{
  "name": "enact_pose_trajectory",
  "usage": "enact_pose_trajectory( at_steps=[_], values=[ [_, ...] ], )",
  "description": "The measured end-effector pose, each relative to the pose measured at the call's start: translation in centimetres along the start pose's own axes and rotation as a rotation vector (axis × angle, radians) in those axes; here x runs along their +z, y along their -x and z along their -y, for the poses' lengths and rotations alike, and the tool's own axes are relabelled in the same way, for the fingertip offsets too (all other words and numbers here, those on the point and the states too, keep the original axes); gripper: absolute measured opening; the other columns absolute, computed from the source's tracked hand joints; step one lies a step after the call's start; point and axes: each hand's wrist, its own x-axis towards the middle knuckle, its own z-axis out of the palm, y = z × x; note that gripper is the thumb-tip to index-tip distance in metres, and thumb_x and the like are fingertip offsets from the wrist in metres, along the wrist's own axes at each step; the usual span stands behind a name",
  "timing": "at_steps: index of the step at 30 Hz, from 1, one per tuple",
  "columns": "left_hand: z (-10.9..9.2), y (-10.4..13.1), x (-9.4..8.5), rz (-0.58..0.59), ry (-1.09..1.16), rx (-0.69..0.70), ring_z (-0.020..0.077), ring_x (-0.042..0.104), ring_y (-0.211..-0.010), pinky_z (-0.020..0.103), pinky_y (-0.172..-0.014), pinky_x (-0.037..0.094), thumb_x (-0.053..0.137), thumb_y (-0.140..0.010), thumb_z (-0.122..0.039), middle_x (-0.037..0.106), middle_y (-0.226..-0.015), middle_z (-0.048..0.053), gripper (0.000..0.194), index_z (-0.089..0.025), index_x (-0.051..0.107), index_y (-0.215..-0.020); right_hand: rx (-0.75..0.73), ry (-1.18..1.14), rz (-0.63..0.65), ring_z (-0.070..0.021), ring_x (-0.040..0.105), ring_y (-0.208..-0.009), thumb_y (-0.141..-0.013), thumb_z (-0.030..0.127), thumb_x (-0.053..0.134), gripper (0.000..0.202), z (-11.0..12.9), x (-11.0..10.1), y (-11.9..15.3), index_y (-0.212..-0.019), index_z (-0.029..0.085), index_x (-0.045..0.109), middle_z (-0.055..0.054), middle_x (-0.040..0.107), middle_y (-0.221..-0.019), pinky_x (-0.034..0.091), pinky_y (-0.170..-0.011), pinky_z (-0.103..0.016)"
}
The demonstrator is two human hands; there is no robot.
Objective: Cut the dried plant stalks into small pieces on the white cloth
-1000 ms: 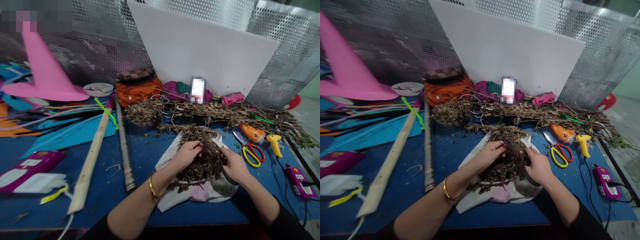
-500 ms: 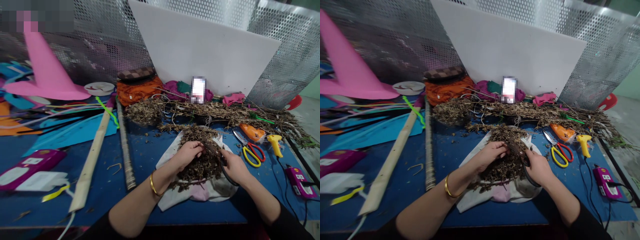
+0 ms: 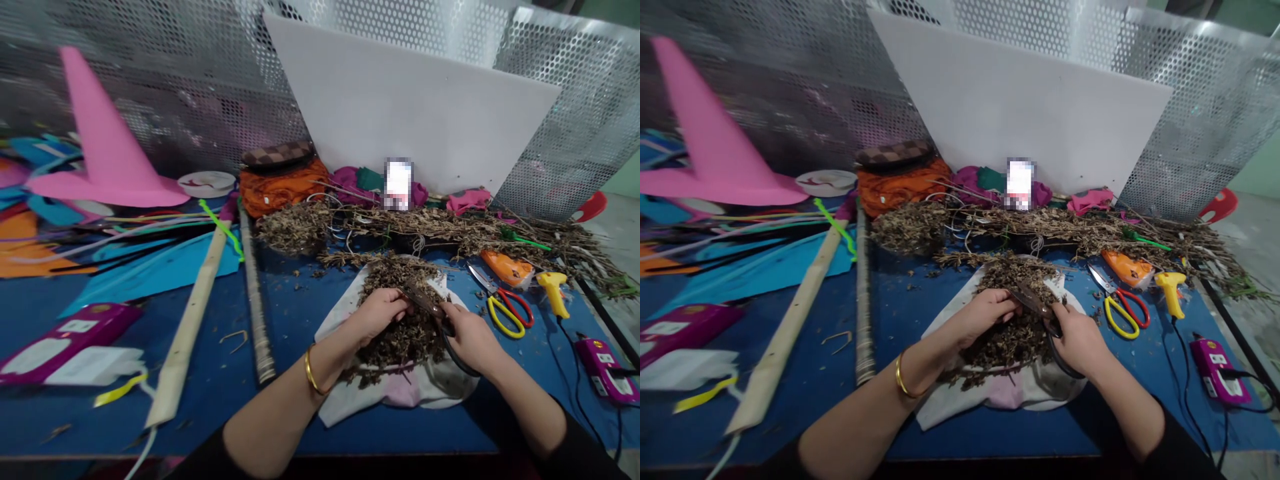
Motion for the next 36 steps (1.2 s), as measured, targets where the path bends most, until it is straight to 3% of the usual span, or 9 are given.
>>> enact_pose_trajectory(
  at_steps=[6,14,18,23,36],
  values=[
    [0.1,-0.02,-0.18,-0.02,-0.02,0.01,0.0095,0.037,-0.048,0.022,-0.05,0.026,0.049,-0.071,-0.04,0.045,-0.05,-0.004,0.028,-0.015,0.057,-0.065,-0.042,-0.027,-0.009,-0.0162,0.056,-0.086,-0.078,0.02,0.049,0.033,-0.32,0.35,-0.18,-0.111,0.021,0.048,-0.005,0.06,-0.097,0.033,-0.065,-0.021],
    [-0.13,-0.03,-0.25,-0.04,0.11,0.083,0.0083,0.033,-0.051,0.021,-0.052,0.026,0.047,-0.072,-0.034,0.041,-0.056,-0.005,0.02,-0.017,0.047,-0.063,0.022,0.007,-0.068,-0.0166,0.057,-0.081,-0.081,0.029,0.048,0.038,0.05,-0.14,-0.12,-0.118,0.022,0.045,-0.006,0.057,-0.102,0.033,-0.064,-0.022],
    [-0.16,0.04,-0.15,0.013,0.124,0.091,0.0083,0.033,-0.052,0.021,-0.053,0.026,0.046,-0.07,-0.028,0.039,-0.054,-0.006,0.015,-0.017,0.045,-0.061,-0.002,-0.007,-0.065,-0.0173,0.056,-0.084,-0.081,0.03,0.049,0.037,0.27,-0.15,-0.03,-0.117,0.023,0.046,-0.005,0.057,-0.101,0.034,-0.066,-0.022],
    [-0.11,-0.05,-0.08,0.064,0.105,0.081,0.0089,0.034,-0.051,0.022,-0.055,0.028,0.047,-0.072,-0.035,0.04,-0.051,-0.006,0.022,-0.016,0.051,-0.062,-0.007,-0.013,-0.084,-0.0168,0.056,-0.081,-0.082,0.031,0.048,0.038,0.15,0.05,-0.03,-0.118,0.023,0.045,-0.005,0.057,-0.102,0.034,-0.065,-0.023],
    [-0.09,-0.03,0.0,0.059,0.106,0.049,0.0076,0.028,-0.047,0.021,-0.052,0.023,0.05,-0.07,-0.04,0.034,-0.049,-0.007,0.025,-0.016,0.05,-0.063,-0.018,0.015,0.001,-0.017,0.055,-0.087,-0.076,0.02,0.048,0.039,-0.32,0.42,-0.12,-0.115,0.021,0.045,-0.006,0.058,-0.103,0.033,-0.067,-0.022]
  ],
)
